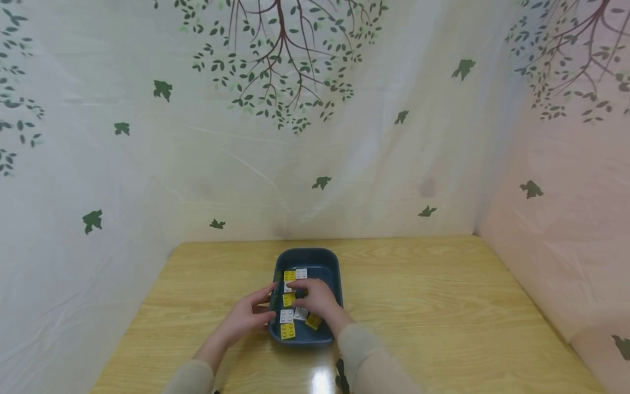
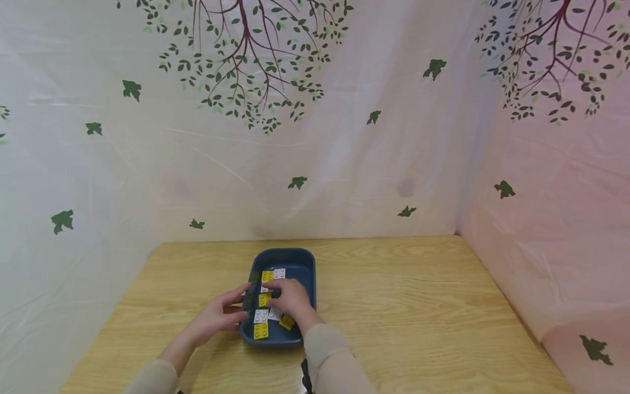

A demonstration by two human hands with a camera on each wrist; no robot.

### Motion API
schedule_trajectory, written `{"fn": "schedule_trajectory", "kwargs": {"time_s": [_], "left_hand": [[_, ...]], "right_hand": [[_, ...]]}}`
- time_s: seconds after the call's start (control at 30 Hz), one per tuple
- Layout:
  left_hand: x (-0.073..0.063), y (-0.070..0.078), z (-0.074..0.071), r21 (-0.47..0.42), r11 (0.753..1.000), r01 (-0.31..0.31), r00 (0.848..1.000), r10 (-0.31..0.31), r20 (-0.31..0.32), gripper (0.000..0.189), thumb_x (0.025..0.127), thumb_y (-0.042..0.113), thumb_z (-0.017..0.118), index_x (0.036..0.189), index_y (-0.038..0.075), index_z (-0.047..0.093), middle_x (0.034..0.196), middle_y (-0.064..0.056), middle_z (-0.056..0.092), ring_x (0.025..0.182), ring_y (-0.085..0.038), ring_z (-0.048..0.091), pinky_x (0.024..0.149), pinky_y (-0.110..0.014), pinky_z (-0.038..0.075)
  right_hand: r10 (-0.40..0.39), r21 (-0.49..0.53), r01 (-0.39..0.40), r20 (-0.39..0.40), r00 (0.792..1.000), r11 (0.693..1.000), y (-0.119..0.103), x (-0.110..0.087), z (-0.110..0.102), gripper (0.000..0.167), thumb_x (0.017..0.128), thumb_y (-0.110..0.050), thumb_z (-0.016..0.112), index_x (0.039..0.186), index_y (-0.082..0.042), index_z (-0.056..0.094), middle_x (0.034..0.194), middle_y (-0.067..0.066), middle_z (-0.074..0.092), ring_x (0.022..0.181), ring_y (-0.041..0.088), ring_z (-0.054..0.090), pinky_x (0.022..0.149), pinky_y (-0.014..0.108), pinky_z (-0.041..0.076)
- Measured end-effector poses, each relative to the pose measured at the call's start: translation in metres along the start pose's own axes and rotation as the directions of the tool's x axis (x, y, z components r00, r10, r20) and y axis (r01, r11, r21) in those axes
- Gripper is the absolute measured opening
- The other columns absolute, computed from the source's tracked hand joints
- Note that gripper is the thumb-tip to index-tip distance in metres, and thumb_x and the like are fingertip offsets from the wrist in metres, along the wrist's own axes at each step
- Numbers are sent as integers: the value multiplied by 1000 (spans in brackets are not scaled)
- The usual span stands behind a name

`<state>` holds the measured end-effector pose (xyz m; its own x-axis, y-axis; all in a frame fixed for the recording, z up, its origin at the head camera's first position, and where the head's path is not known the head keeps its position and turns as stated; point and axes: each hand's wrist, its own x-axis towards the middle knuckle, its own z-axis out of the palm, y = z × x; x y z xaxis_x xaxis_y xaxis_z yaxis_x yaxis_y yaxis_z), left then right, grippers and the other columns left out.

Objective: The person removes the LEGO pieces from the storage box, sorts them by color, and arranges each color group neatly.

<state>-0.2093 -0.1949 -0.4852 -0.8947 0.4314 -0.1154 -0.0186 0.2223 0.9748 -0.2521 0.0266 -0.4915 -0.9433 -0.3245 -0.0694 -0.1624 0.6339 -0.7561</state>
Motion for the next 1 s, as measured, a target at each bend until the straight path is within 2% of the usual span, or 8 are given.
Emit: {"fn": "schedule_trajectory", "kwargs": {"time_s": [0.1,0.33,0.6,1.0], "left_hand": [[0,0,0,2,1000,10,1000,-10,1,68,96,8,63,156,8,31,147,-34,37,126,-48,49,83,-44,58],[-1,1,1,-16,1000,17,1000,-17,-11,71,95,8,65,156,8,30,149,-33,35,126,-48,49,83,-44,59],[0,0,4,-32,999,15,1000,-15,-4,70,95,5,63,156,8,29,151,-33,32,127,-48,48,83,-44,59],[-1,0,4,-24,1000,16,1000,-16,-9,69,95,7,64,156,8,30,153,-30,30,128,-49,47,83,-44,58]], "right_hand": [[-2,0,2,-16,1000,1000,1,0,1,41,83,-13,80,121,-25,73,128,2,66,121,25,55,105,50,42],[-18,-77,15,-44,999,997,1,1,5,35,83,-14,80,116,-26,75,119,-3,68,114,23,53,105,48,41],[35,-67,-40,-75,997,997,3,0,10,33,82,-14,80,111,-30,77,115,-3,65,111,20,52,102,46,44],[57,-96,-66,-96,994,993,2,1,12,32,82,-14,80,108,-32,77,113,-3,64,108,19,51,100,45,45]]}}
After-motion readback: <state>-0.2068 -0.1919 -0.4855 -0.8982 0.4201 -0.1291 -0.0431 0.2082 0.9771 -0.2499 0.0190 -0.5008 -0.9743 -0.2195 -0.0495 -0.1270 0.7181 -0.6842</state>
